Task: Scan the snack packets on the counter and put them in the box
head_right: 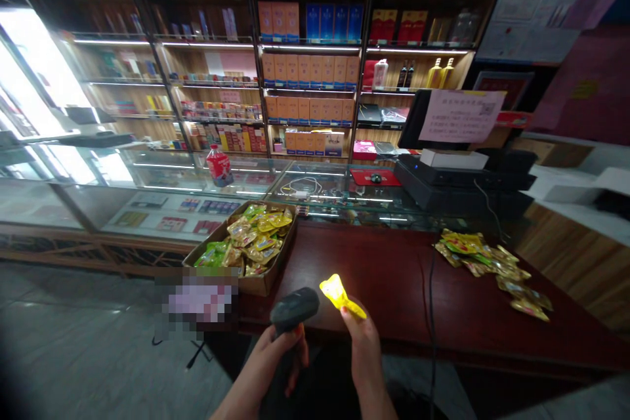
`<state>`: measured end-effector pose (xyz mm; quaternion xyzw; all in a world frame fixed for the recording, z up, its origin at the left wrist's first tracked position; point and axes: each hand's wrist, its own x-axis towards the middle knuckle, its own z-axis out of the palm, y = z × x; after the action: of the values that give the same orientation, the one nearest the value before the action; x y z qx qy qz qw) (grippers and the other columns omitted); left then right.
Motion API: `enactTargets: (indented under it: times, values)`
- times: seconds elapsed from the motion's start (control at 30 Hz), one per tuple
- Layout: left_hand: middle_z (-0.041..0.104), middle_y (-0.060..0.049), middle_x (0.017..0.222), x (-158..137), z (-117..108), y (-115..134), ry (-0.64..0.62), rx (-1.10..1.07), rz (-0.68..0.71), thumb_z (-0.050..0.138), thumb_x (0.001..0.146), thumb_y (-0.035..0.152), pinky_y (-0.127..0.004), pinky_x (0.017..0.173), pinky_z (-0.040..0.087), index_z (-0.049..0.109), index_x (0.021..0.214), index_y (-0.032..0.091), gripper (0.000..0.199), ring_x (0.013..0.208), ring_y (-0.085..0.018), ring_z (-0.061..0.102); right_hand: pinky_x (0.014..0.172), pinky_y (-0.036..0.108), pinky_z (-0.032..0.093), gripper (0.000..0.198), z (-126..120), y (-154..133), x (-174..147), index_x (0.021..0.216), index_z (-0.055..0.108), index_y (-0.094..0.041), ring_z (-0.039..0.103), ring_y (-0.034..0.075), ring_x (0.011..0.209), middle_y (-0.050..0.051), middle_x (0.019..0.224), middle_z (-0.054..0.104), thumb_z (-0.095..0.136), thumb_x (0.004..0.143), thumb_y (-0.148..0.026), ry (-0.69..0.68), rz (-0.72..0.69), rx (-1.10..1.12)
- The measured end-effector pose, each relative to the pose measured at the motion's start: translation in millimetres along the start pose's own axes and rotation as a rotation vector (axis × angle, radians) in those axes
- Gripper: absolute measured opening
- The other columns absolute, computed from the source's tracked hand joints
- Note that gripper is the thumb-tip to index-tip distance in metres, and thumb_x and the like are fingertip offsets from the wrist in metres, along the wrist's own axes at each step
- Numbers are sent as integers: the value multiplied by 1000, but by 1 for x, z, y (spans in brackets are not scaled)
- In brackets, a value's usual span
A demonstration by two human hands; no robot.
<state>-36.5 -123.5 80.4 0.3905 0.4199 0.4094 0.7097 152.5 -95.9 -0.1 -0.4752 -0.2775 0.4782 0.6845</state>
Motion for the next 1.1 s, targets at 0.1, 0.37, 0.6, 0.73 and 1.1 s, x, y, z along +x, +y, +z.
enactTargets:
  times: [0.1,0.37,0.6,0.73,1.1]
  values:
    - [74,-6,68,3,3,-3,12,-3,-1,74,75,63,-21,33,34,64,96,16,53,35,-11,50,88,35,58,49,3,-2,-4,111,75,-20,74,26,98,5,105,81,87,72,-48,16,-1,-75]
    - [48,-1,39,13,3,-7,64,193,-37,67,71,73,-22,31,32,59,52,18,58,31,-12,45,84,33,56,38,0,1,12,87,60,-25,74,25,95,3,95,79,82,69,-49,39,-80,-164]
    - [62,1,63,4,6,15,76,210,51,79,71,58,-22,39,41,65,85,17,46,45,-12,53,93,40,56,56,-18,3,56,115,61,-24,73,27,103,9,118,75,78,64,-41,181,-244,-317]
    - [54,6,58,-4,5,30,63,318,79,81,76,57,-21,41,39,64,114,16,59,47,-12,49,99,44,54,50,-21,-1,87,112,68,-23,72,29,107,11,118,76,73,66,-43,103,-325,-479]
    - [53,6,48,-3,28,38,108,476,152,69,81,73,-22,39,32,64,97,17,58,39,-12,44,71,34,56,35,-22,9,94,97,73,-20,75,28,80,9,89,81,68,81,-51,-123,-310,-567]
